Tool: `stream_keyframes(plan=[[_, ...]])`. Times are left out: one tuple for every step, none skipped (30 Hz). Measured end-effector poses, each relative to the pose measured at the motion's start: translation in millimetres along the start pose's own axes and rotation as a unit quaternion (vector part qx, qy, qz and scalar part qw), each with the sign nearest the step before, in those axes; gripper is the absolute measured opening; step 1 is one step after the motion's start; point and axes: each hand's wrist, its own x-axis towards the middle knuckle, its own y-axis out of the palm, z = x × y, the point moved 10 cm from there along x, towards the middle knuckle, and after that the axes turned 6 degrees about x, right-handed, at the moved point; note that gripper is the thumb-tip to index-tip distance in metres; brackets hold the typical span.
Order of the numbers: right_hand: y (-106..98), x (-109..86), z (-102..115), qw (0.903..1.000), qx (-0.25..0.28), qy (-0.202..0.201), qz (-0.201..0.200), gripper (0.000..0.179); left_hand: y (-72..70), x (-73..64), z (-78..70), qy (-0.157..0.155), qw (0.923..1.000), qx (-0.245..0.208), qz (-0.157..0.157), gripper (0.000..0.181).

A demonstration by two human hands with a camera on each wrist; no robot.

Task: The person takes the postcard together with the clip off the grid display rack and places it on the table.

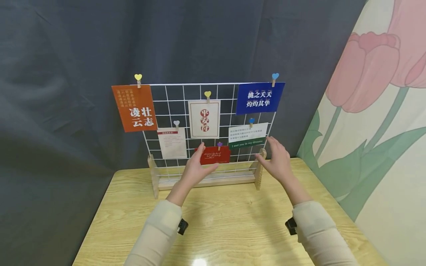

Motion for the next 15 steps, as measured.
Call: stream_keyframes(plan=[[-1.7,1.3,-0.2,1.0000,-0.003,0.000,0.000,0.066,-0.5,1.8,-1.5,-0.002,1.0000,-0.003,-0.003,0.085],[-3.3,2.5,-0.6,1.0000,-0.002,0.000,0.000,0.066,-1.2,3.7,-3.4,0.000,1.0000,-0.005,-0.008,0.085],[-5.0,3.6,-1.1,1.0000,-0.002,0.002,-0.002,0.066,-1.8,5.5,-5.5,0.002,0.9999,-0.008,-0.012,0.084],[-6.7,4.8,-1.1,1.0000,-0.001,0.002,-0.004,0.066,-2.6,7.2,-7.8,0.004,0.9998,-0.011,-0.016,0.083],[-8.3,6.0,-1.1,1.0000,-0.001,0.003,-0.005,0.066,-3.4,8.9,-10.4,0.009,0.9996,-0.015,-0.021,0.082],[-9.8,7.1,-1.0,1.0000,0.002,0.004,-0.006,0.066,-4.0,10.4,-12.7,0.013,0.9995,-0.018,-0.025,0.081],[-10.8,8.3,-1.3,1.0000,0.003,0.005,-0.007,0.066,-4.5,11.7,-15.0,0.016,0.9993,-0.018,-0.028,0.081],[-11.5,9.4,-1.7,1.0000,0.004,0.006,-0.006,0.065,-4.8,12.9,-17.3,0.021,0.9992,-0.017,-0.031,0.081],[-12.3,10.6,-1.8,1.0000,0.004,0.006,-0.006,0.065,-5.2,13.9,-19.3,0.024,0.9990,-0.018,-0.034,0.080],[-13.0,11.8,-2.0,0.9999,0.004,0.007,-0.006,0.065,-5.5,14.9,-20.8,0.027,0.9988,-0.018,-0.037,0.079],[-14.0,12.8,-2.5,0.9999,0.004,0.009,-0.006,0.065,-5.5,15.9,-22.3,0.029,0.9987,-0.018,-0.038,0.079],[-14.8,14.1,-3.3,0.9999,0.005,0.011,-0.005,0.065,-5.4,16.9,-23.8,0.032,0.9985,-0.018,-0.040,0.078],[-16.1,15.5,-3.8,0.9999,0.005,0.013,-0.005,0.065,-5.3,17.8,-25.6,0.033,0.9985,-0.018,-0.039,0.078],[-17.9,17.0,-4.4,0.9998,0.006,0.016,-0.005,0.065,-4.6,18.9,-27.2,0.036,0.9985,-0.020,-0.038,0.077],[-19.9,18.7,-5.1,0.9998,0.008,0.020,-0.004,0.065,-4.2,20.0,-28.8,0.036,0.9985,-0.022,-0.037,0.077]])
